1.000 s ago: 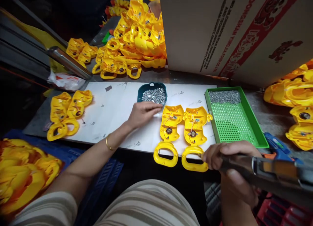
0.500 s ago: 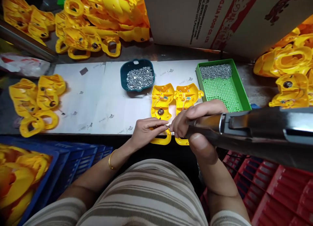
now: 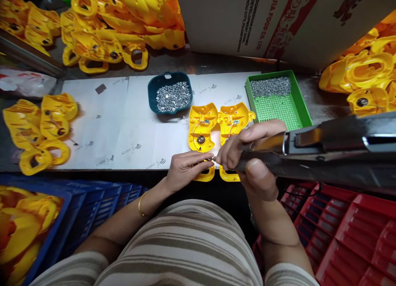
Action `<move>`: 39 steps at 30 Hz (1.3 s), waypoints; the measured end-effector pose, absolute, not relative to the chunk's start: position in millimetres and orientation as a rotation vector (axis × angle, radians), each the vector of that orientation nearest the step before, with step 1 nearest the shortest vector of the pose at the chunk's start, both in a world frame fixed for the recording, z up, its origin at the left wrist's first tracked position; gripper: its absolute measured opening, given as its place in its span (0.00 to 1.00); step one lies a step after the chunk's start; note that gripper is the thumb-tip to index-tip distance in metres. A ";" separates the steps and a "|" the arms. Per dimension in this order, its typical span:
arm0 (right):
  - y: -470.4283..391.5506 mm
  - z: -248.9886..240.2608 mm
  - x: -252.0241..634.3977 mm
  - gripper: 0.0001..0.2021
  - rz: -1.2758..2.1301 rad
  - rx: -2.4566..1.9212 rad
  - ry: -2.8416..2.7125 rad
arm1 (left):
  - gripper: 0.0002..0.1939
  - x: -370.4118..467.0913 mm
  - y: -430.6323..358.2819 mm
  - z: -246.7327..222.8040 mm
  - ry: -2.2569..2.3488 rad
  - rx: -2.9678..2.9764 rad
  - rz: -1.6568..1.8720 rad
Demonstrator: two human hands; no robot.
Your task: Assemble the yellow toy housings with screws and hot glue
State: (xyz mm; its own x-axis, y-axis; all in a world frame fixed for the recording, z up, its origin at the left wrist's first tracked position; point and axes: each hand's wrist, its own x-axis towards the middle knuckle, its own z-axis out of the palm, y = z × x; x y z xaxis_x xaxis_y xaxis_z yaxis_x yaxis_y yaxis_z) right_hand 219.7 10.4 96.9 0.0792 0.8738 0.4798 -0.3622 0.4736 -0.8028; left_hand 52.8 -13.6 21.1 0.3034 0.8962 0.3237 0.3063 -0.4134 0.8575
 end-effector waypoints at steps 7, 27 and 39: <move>10.9 99.5 216.2 0.07 1.041 -0.435 -1.101 | 0.07 51.7 -13.8 18.7 1.032 2.132 1.171; 7.5 94.8 218.2 0.09 1.031 -0.555 -1.163 | 0.09 53.6 -17.7 25.7 1.115 2.017 0.931; 8.6 92.7 217.3 0.09 1.063 -0.607 -1.165 | 0.10 54.0 -16.1 24.8 1.126 2.055 0.848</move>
